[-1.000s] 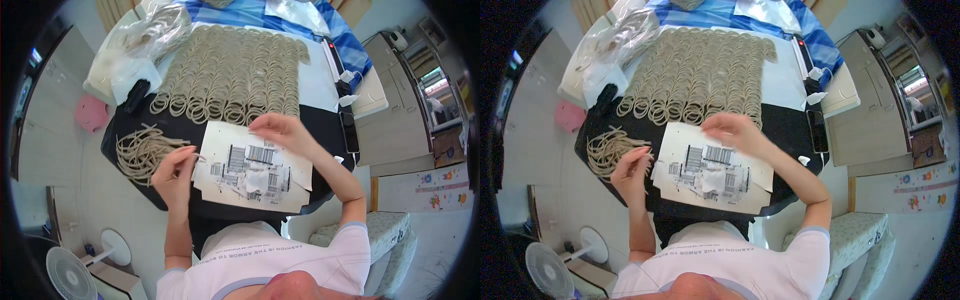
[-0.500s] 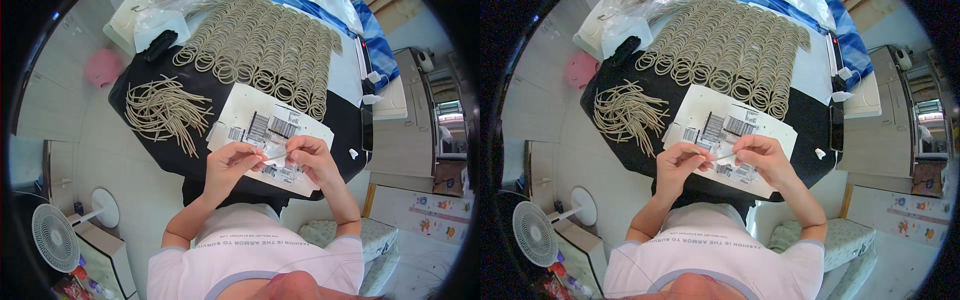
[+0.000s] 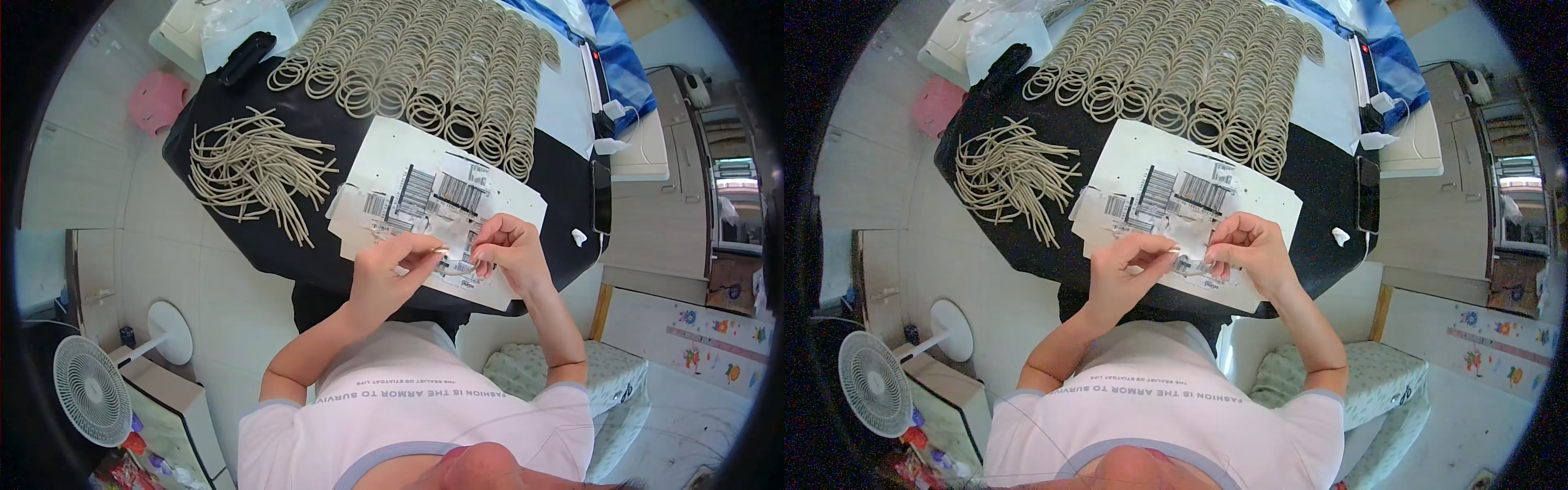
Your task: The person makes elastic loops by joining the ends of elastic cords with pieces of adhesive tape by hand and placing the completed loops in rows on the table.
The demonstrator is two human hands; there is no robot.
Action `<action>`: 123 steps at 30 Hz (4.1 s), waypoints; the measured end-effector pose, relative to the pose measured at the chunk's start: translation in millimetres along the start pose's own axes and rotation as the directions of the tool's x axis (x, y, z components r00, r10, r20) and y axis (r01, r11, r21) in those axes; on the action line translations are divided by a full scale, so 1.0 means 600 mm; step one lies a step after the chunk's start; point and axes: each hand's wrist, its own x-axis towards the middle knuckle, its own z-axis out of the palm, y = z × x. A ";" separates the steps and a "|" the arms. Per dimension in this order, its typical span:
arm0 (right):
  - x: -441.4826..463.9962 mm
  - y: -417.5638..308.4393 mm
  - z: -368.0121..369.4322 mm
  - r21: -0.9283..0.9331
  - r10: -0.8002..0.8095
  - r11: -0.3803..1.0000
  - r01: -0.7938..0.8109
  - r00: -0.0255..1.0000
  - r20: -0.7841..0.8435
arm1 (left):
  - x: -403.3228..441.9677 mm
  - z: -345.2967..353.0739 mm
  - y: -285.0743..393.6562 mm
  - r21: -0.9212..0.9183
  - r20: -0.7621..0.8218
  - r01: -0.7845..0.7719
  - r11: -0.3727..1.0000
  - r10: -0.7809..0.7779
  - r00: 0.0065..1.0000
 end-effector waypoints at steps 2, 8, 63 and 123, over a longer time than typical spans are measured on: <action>0.000 0.005 -0.002 -0.100 -0.017 0.995 0.013 0.999 -0.037 | -0.004 -0.002 -0.004 0.116 0.038 -0.115 0.987 0.111 0.993; -0.006 0.007 0.015 -0.252 -0.090 0.966 0.061 0.991 -0.103 | -0.006 -0.002 -0.010 0.195 0.051 -0.215 0.957 0.209 0.977; -0.017 0.011 0.069 -0.438 -0.207 0.879 0.189 0.978 0.006 | 0.013 -0.032 0.001 -0.291 0.153 0.180 0.939 -0.140 0.978; -0.023 0.034 0.093 -0.394 -0.249 0.895 0.207 0.967 -0.058 | 0.009 -0.026 -0.009 -0.173 0.076 0.061 0.983 -0.049 0.996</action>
